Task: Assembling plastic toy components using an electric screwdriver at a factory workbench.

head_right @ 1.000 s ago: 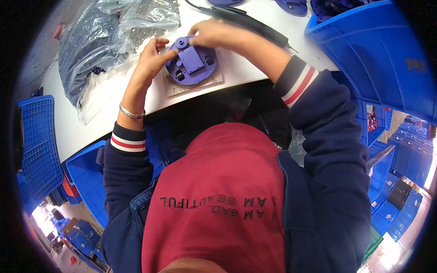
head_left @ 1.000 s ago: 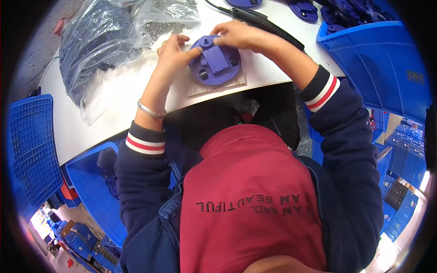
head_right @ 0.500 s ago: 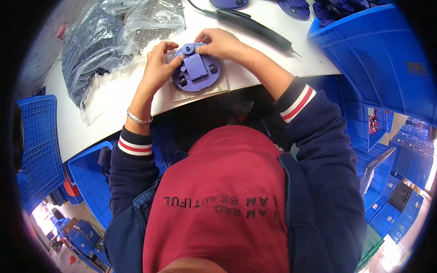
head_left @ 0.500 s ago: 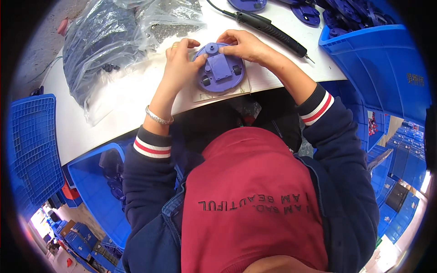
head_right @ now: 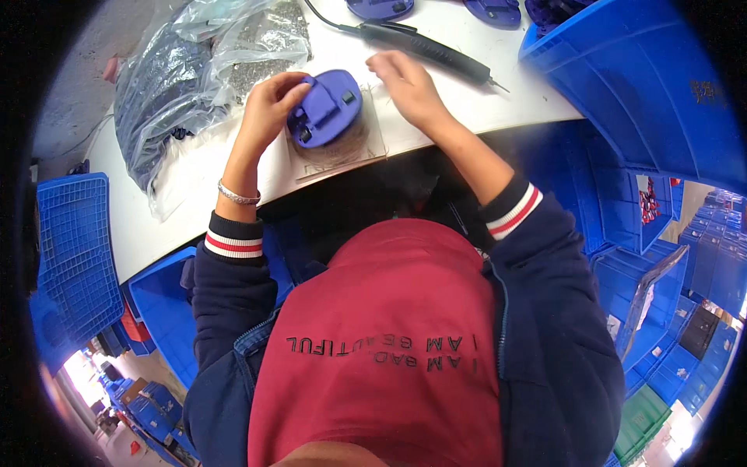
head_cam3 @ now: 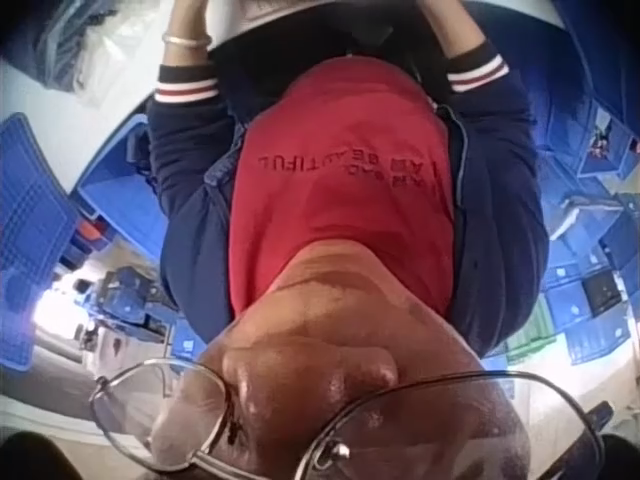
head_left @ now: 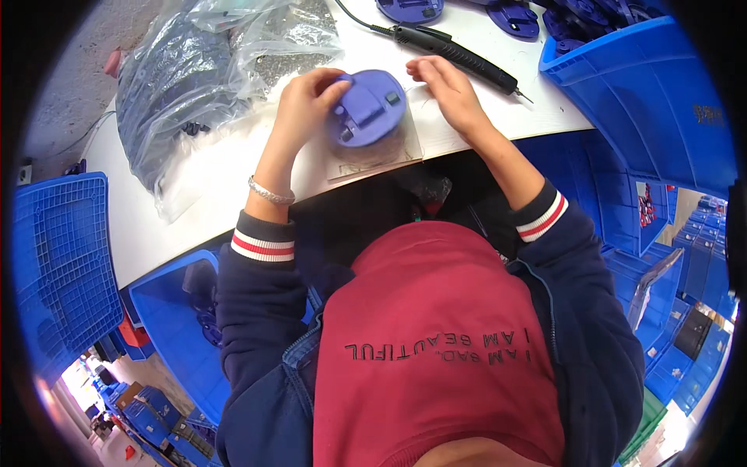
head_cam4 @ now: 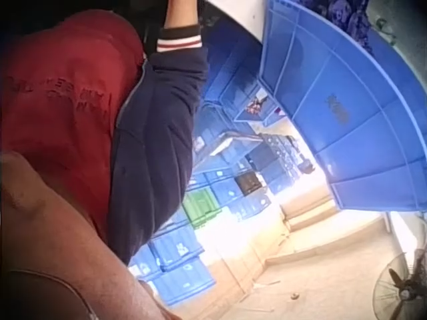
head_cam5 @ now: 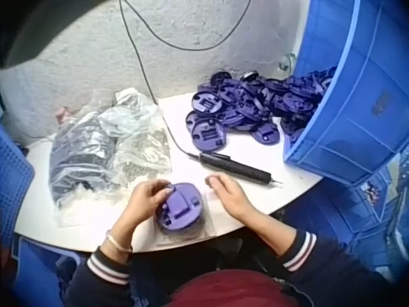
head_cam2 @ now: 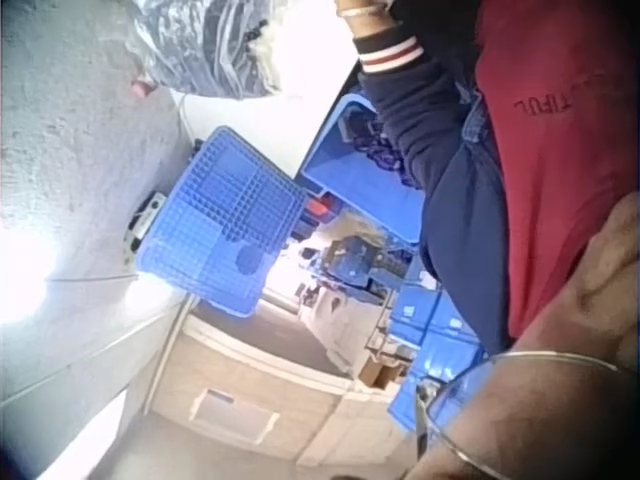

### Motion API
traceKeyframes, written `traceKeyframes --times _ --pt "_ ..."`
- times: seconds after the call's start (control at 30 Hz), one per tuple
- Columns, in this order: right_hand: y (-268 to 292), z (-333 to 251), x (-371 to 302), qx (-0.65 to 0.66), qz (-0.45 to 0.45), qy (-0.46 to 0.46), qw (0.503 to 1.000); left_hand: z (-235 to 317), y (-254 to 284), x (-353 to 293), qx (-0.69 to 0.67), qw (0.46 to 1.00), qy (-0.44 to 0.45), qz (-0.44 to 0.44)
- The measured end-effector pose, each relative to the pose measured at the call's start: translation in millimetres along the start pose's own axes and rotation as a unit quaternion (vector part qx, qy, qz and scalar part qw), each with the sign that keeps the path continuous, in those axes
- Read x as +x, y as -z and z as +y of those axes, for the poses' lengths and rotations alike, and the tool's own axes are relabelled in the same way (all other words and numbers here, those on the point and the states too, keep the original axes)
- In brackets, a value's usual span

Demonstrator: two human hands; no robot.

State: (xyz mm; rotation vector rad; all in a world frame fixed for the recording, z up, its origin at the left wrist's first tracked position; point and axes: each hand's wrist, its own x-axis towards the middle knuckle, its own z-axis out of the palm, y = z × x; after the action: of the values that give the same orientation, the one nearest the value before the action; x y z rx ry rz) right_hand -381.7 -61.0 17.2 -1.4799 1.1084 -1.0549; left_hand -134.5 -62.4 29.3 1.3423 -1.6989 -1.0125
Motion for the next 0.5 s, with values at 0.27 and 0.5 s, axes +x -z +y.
traceKeyframes --times 0.27,0.5 --pt "-40.8 -19.0 -3.7 -0.346 0.023 0.178 0.921 -36.4 24.9 -14.2 -0.509 0.858 0.066 0.001" --pt "-77.6 -18.4 31.7 -0.395 0.061 0.148 0.904 -24.7 18.9 -33.8 -0.681 0.727 0.085 -0.005"
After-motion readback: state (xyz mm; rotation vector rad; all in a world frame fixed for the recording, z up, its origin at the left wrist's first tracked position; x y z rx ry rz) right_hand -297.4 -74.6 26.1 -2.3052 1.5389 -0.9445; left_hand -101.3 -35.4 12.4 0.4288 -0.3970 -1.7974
